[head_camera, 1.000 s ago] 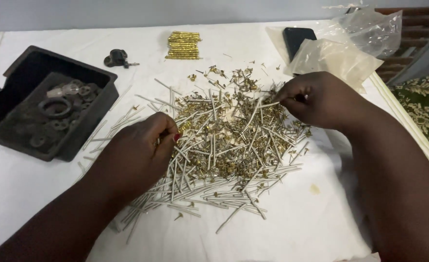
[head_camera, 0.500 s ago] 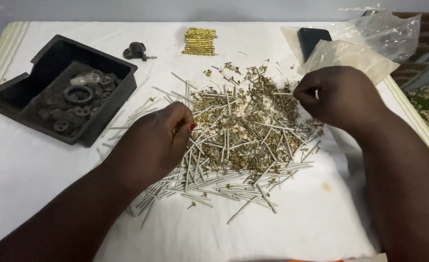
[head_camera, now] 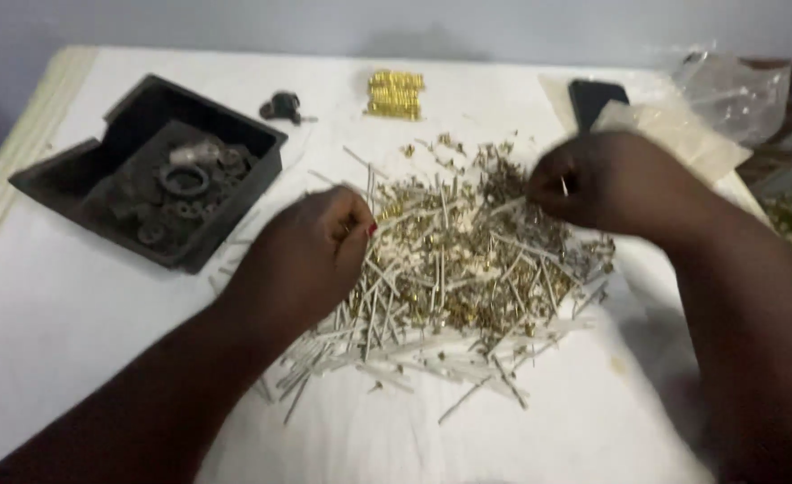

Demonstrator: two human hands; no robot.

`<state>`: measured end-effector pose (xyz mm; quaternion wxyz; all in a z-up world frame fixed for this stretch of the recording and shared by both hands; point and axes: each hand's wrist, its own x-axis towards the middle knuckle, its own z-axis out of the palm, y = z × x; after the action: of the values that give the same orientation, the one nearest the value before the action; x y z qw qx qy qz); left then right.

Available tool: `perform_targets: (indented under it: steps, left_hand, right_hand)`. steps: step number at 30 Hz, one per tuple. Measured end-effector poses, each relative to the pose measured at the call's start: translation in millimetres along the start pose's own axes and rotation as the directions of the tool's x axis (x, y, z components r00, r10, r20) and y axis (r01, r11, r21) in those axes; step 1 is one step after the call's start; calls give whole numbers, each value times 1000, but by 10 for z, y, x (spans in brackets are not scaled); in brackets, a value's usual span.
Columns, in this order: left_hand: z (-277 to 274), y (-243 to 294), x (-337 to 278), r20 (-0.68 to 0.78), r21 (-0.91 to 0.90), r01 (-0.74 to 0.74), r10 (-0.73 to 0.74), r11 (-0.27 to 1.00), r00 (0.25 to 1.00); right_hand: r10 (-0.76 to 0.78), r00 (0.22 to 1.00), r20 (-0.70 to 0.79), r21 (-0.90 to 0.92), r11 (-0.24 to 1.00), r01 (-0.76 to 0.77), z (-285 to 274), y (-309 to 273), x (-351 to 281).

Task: Sorting through a pile of small metal pins, nails, and other hardware components on a white surface to separate them.

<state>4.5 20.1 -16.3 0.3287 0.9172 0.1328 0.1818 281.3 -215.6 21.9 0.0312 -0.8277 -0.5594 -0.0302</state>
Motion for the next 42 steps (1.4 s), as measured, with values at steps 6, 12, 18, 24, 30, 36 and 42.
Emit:
perform_targets:
  steps: [6, 12, 18, 24, 30, 36, 42]
  left_hand:
    - [72, -144, 17, -104, 53, -60, 65, 997, 992]
    - [-60, -119, 50, -26, -54, 39, -41, 998, 999]
    - [-1, -100, 48, -26, -39, 36, -37, 999, 999]
    - [-1, -120, 46, -18, -30, 22, -23, 999, 1000]
    - [4, -120, 53, -18, -33, 44, -44, 998, 999]
    - [-37, -100, 66, 13, -57, 67, -66, 996, 998]
    - [-49, -71, 22, 59, -90, 180, -176, 979, 983]
  right_hand:
    - [343, 783, 519, 0, 916, -402, -639, -697, 578]
    - [406, 913, -34, 232, 892, -388, 568, 154, 1215]
    - [369, 929, 22, 315, 879, -357, 671, 26, 1309]
    - [378, 925, 44, 349, 862, -369, 663, -68, 1393]
    - [403, 915, 32, 266, 879, -396, 563, -215, 1287]
    - [365, 929, -60, 370, 873, -319, 265, -81, 819]
    - [356, 932, -71, 900, 426, -95, 116, -443, 321]
